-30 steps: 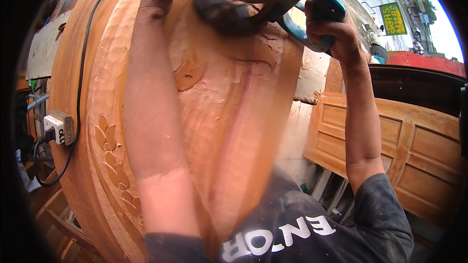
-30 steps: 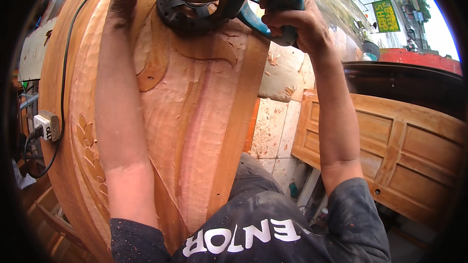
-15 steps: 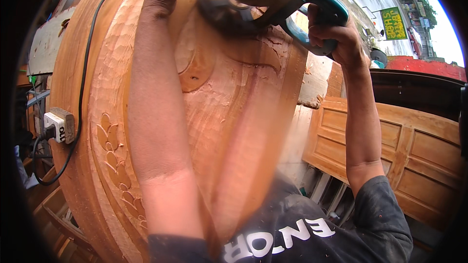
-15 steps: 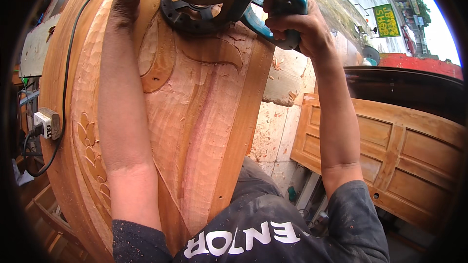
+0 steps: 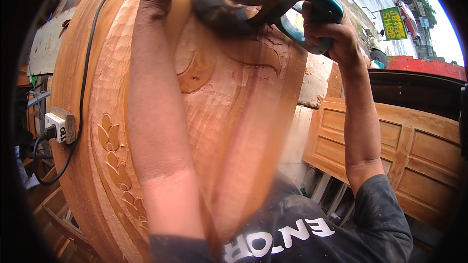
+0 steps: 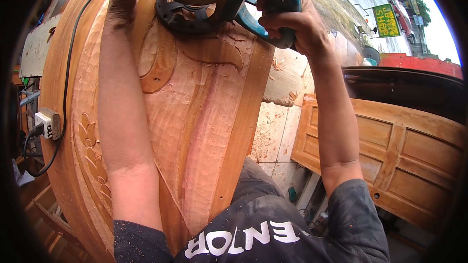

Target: The person uses a wood router to carve intricate patterns into a large wooden panel, guiding the tool along the design with both hands.

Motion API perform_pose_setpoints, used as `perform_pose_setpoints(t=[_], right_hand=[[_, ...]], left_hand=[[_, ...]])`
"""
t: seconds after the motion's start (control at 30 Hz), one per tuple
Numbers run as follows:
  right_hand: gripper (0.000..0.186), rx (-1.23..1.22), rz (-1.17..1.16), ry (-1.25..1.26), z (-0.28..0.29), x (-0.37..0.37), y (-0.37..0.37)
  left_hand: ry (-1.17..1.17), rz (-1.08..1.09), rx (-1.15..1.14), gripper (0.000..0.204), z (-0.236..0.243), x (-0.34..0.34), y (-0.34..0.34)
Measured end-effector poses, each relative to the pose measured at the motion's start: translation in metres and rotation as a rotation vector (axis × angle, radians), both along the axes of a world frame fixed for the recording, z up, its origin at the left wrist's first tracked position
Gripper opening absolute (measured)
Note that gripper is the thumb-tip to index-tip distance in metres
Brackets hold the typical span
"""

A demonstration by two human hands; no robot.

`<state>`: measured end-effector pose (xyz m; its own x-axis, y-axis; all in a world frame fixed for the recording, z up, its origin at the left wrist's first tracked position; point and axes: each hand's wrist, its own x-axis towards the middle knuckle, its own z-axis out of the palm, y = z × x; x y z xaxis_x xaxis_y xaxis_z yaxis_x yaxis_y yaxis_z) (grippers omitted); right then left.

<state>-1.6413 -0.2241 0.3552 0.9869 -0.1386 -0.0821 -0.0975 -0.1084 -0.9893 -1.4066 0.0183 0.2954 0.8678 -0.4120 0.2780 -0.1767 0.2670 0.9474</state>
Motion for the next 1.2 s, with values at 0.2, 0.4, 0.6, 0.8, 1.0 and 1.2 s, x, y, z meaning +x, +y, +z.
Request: perform_pose_setpoints(t=[0.2, 0.4, 0.6, 0.8, 1.0, 1.2], right_hand=[[0.028, 0.016, 0.01, 0.004, -0.001, 0.004, 0.002], [0.028, 0.017, 0.002, 0.009, 0.001, 0.006, 0.006], [0.028, 0.01, -0.032, 0.035, 0.005, 0.005, 0.014], [0.028, -0.012, -0.034, 0.047, 0.007, 0.004, 0.015], [0.029, -0.028, -0.035, 0.034, 0.007, 0.003, 0.012], [0.027, -0.027, -0.018, 0.026, 0.007, 0.003, 0.008]], left_hand=[[0.005, 0.013, -0.027, 0.046, -0.005, 0.006, 0.004], [0.015, 0.005, -0.021, 0.045, -0.002, 0.009, 0.006], [0.017, -0.018, -0.006, 0.044, 0.001, 0.012, 0.009], [0.023, -0.035, 0.002, 0.043, 0.001, 0.011, 0.01], [0.028, -0.052, 0.012, 0.042, 0.001, 0.007, 0.011], [0.03, -0.06, 0.024, 0.041, 0.002, 0.005, 0.012]])
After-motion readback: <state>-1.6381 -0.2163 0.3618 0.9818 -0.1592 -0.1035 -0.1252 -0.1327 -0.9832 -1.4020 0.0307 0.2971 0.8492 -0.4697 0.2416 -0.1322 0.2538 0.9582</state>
